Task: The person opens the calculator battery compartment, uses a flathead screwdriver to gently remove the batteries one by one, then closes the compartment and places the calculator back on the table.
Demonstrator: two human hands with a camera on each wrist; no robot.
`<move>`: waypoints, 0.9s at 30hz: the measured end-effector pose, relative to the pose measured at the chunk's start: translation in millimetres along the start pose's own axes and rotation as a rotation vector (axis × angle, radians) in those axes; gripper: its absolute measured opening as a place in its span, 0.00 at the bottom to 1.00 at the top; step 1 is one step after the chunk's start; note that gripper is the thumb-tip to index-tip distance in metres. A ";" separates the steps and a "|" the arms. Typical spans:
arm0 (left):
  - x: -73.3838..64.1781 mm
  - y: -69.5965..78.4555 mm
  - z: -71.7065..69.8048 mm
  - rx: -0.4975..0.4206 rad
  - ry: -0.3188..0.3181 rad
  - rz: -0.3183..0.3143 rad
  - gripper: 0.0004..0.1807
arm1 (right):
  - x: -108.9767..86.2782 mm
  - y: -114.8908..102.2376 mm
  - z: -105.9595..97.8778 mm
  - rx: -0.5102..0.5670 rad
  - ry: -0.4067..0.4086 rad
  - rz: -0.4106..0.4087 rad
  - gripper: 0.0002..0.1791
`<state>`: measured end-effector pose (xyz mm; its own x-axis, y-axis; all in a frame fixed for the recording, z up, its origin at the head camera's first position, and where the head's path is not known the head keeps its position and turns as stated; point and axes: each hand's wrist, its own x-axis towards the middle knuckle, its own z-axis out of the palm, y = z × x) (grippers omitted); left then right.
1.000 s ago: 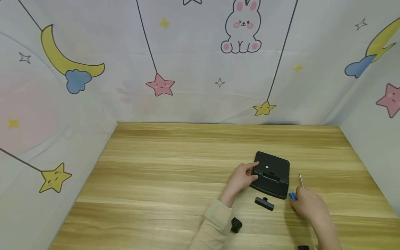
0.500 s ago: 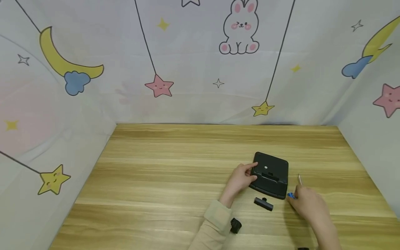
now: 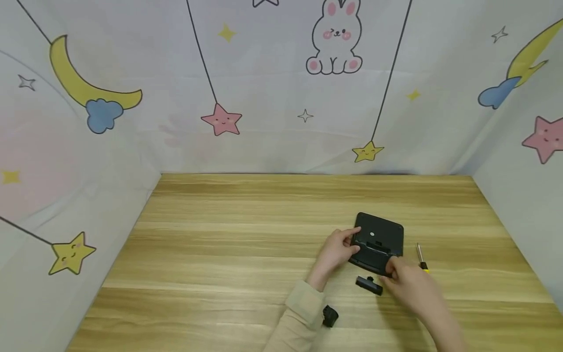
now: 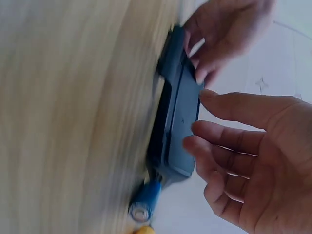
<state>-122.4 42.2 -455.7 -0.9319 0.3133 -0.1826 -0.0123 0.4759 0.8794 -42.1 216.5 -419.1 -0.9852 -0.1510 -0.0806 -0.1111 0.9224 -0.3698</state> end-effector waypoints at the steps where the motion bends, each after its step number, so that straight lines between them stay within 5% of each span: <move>1: 0.0 -0.1 -0.1 0.003 0.001 0.001 0.27 | 0.7 -1.9 2.0 -0.007 -0.005 -0.015 0.11; 10: -0.4 0.0 -0.2 0.001 -0.004 -0.013 0.26 | 6.8 -14.3 12.8 -0.123 -0.059 -0.072 0.14; 27: 0.6 1.0 -0.2 0.012 0.001 -0.001 0.27 | 11.1 -20.1 17.3 -0.065 -0.146 -0.038 0.13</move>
<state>-123.0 42.7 -454.8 -0.9322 0.3125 -0.1828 -0.0086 0.4856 0.8741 -48.6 190.1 -428.6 -0.9511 -0.2324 -0.2034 -0.1612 0.9354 -0.3148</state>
